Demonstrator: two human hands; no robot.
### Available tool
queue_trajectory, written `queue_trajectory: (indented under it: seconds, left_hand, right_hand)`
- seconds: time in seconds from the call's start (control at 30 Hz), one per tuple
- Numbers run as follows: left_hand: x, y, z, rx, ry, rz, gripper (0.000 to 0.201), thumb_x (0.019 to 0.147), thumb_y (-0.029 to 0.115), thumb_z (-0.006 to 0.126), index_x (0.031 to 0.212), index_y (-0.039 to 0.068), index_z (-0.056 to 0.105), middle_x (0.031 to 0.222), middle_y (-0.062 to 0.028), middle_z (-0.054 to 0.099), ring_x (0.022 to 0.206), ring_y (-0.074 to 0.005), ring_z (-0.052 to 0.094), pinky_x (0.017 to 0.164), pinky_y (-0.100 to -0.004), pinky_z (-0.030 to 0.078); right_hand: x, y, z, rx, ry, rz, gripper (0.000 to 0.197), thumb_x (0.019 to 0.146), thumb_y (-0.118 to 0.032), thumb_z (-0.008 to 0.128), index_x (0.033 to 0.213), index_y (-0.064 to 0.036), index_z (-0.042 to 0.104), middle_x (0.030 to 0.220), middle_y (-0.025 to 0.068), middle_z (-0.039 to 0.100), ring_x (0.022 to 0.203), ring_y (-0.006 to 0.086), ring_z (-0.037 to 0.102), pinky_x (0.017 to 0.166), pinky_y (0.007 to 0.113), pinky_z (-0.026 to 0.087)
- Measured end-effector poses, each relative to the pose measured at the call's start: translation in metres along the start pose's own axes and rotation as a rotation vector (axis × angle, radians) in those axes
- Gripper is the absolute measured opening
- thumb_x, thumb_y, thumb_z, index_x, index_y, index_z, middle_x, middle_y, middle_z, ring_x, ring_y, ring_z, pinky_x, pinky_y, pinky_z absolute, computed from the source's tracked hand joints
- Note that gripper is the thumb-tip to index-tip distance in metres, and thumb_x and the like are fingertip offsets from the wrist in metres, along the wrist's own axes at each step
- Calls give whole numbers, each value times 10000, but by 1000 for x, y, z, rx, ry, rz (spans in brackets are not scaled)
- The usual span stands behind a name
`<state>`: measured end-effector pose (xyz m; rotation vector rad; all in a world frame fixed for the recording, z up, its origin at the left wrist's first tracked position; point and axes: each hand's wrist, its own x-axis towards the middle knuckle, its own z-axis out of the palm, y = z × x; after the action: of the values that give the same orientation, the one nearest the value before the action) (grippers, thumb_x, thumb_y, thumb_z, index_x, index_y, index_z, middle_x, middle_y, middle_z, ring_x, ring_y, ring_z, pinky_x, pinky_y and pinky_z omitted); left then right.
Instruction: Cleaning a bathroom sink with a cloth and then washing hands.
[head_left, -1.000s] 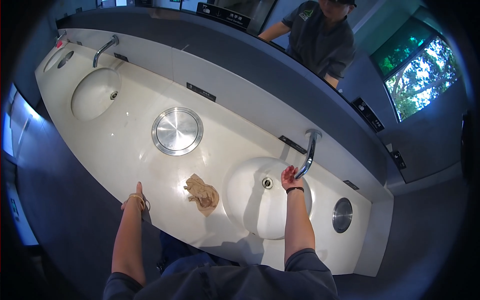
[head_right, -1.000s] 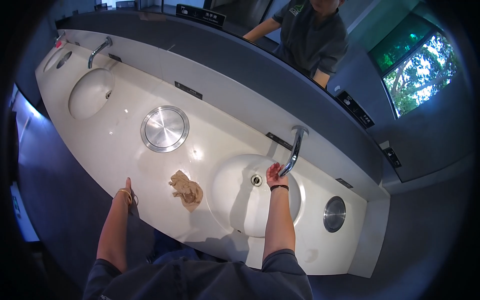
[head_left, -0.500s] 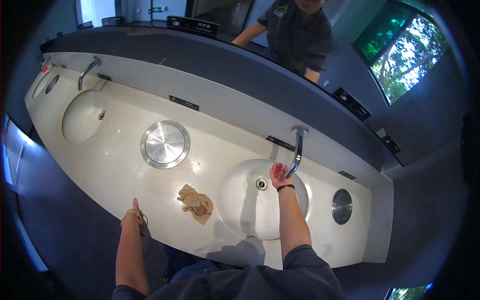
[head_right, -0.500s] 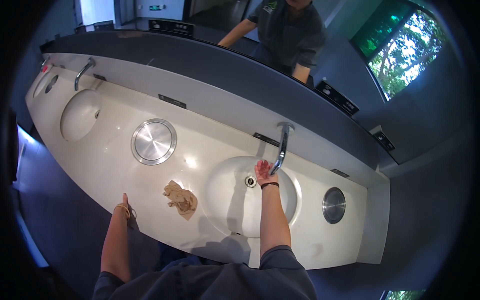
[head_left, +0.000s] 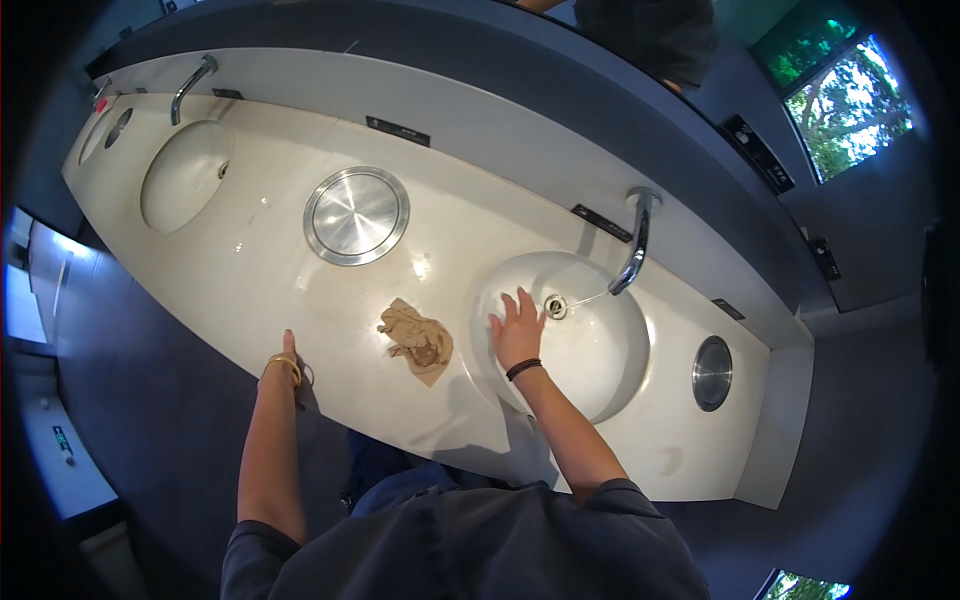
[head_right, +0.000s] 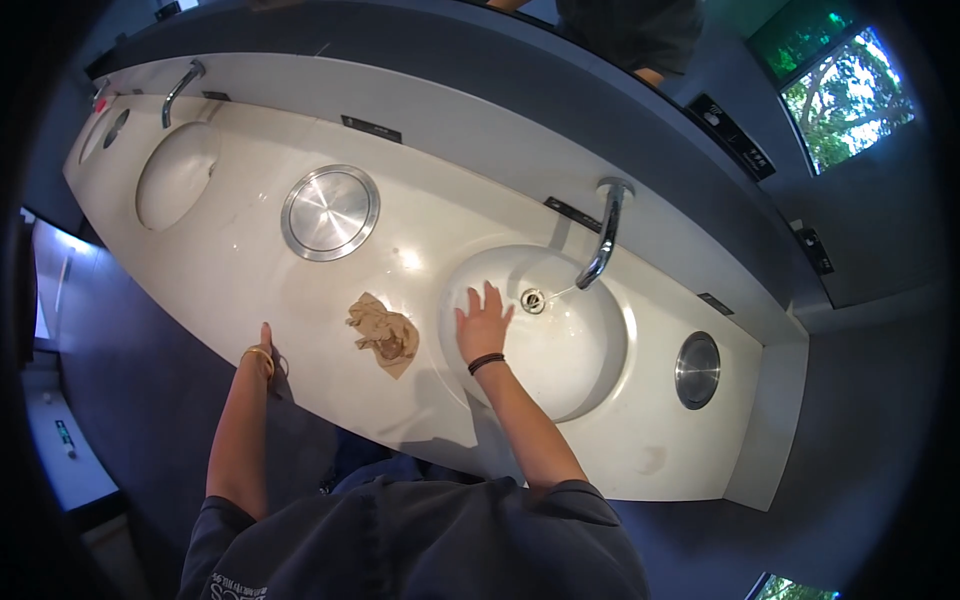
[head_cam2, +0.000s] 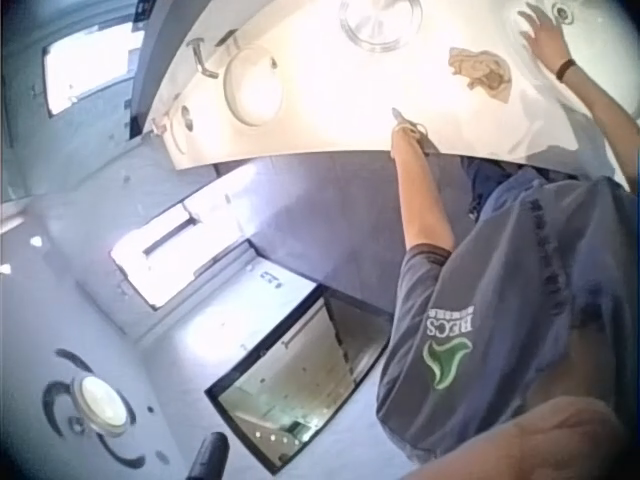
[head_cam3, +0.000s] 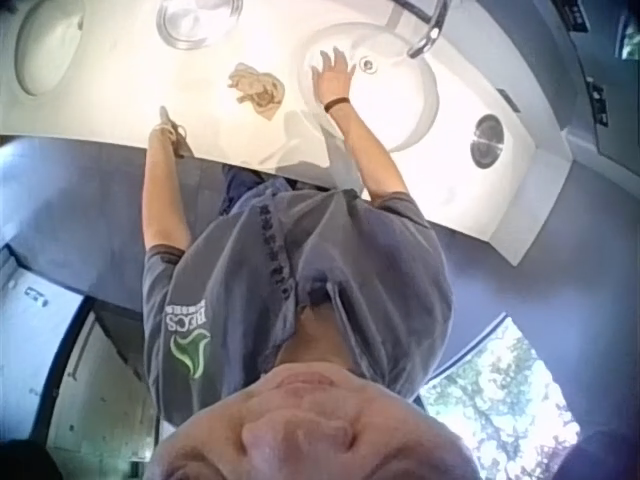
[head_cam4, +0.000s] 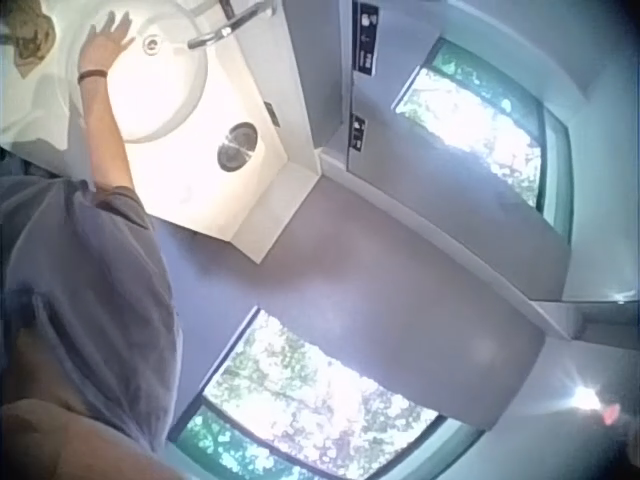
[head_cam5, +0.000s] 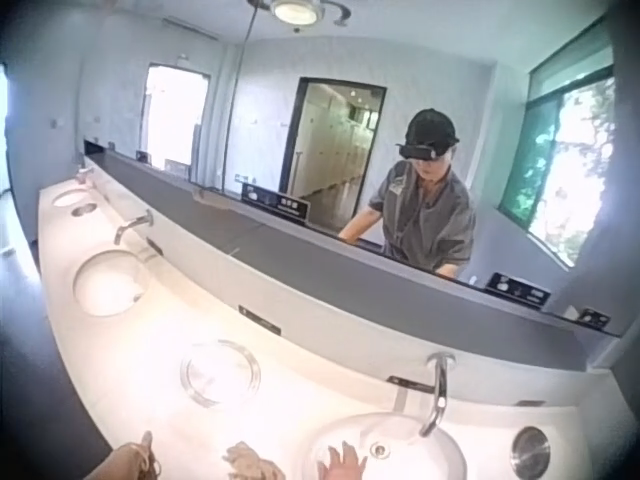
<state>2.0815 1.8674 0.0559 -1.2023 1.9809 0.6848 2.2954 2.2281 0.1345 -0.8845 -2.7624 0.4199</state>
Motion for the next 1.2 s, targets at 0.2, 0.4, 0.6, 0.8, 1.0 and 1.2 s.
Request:
queue_trajectory:
  seconds: [0.2,0.4,0.6,0.8,1.0,1.2]
  left_hand:
    - [-56,2,1,-190,88,-138,1075,487,798,536,1144,-45,425,1105,-108,512,913,-195,523,822,-288,415]
    - [-70,1,-4,-89,311,-213,1067,490,790,545,1127,-54,397,1061,-102,516,851,-185,546,772,-285,445]
    - [-105,5,-6,-68,236,-135,1099,516,797,513,1178,-66,351,1014,-95,525,806,-167,553,704,-266,464]
    - [-27,-5,-13,190,120,-13,973,608,813,366,1080,-25,514,973,-82,528,730,-126,543,645,-245,452]
    - [-93,9,-4,201,99,-97,1045,560,820,424,1152,-41,402,1000,-105,513,788,-150,538,670,-261,452]
    - [-95,4,-7,-42,249,-176,1139,478,796,545,1185,-49,255,1067,-136,489,838,-196,545,712,-282,461]
  right_hand:
    - [-17,-87,15,265,-186,-646,466,725,-162,608,1167,-124,465,1332,100,303,1219,311,291,982,458,259]
    - [-20,-50,40,514,-279,-734,369,744,-68,555,1107,-82,487,1233,102,420,1162,267,372,940,368,338]
    - [91,-22,15,551,250,-193,334,730,-11,522,1061,-52,500,1214,164,412,1087,284,423,883,348,372]
    - [18,-127,77,422,60,-650,223,749,-39,478,956,-72,555,1117,98,471,1073,276,422,931,398,330]
    - [45,-47,46,496,-1,-471,182,784,-71,500,957,-60,558,953,109,560,885,257,509,793,388,406]
    - [97,-22,-1,2134,-218,466,265,910,-217,367,1080,-40,466,1090,110,524,982,244,523,825,366,441]
